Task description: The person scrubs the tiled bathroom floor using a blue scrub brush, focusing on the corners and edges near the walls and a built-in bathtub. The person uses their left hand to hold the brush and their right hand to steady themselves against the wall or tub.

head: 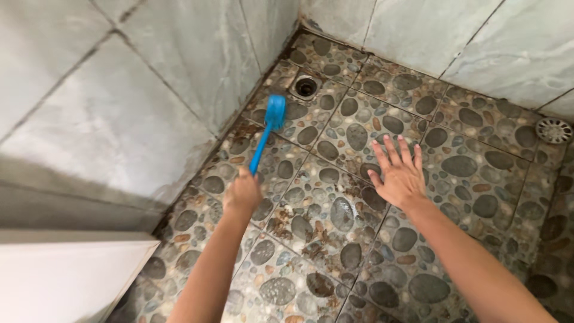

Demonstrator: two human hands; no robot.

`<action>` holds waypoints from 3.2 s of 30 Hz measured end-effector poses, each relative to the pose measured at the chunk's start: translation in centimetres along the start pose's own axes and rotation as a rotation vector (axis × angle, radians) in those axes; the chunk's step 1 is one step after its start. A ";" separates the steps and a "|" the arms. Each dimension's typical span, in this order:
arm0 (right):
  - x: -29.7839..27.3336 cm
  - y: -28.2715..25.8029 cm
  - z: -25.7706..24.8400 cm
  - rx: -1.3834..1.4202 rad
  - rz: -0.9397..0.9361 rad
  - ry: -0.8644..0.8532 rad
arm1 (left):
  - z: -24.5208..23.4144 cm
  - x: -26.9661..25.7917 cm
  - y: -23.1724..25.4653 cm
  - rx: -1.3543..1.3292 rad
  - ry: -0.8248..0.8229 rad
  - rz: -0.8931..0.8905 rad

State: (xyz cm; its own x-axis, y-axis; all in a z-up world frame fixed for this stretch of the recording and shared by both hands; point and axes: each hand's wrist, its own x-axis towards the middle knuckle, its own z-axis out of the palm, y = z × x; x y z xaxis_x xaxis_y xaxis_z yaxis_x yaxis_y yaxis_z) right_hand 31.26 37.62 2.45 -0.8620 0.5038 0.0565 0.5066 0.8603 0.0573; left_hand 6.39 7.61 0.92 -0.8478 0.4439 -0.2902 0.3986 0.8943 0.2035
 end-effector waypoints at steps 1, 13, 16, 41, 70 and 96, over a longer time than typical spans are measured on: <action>-0.2 -0.3 -0.2 -0.006 -0.012 0.011 | 0.1 -1.8 -1.4 -0.035 -0.004 -0.011; 0.6 -1.5 -0.9 -0.094 -0.058 0.064 | 1.2 -23.7 -20.1 0.113 -0.008 -0.077; 0.5 -1.3 -0.5 -0.151 -0.012 0.003 | 2.4 -25.7 -21.6 0.191 -0.065 -0.140; -0.4 1.5 4.6 -0.039 0.052 -0.108 | 0.4 6.6 5.8 0.065 0.031 0.023; 2.2 -6.4 -3.9 0.071 -0.189 0.206 | 0.3 -31.9 -22.9 0.247 -0.082 -0.185; 0.2 -0.3 -1.2 0.056 -0.048 0.094 | 0.5 5.7 2.5 0.007 -0.005 0.009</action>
State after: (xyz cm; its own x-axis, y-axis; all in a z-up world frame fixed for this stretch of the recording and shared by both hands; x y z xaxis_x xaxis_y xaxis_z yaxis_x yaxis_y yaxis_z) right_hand 30.91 37.39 3.60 -0.8784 0.4544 0.1480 0.4603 0.8877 0.0064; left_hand 2.68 12.39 -0.70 -0.8424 0.4520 -0.2934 0.4086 0.8907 0.1991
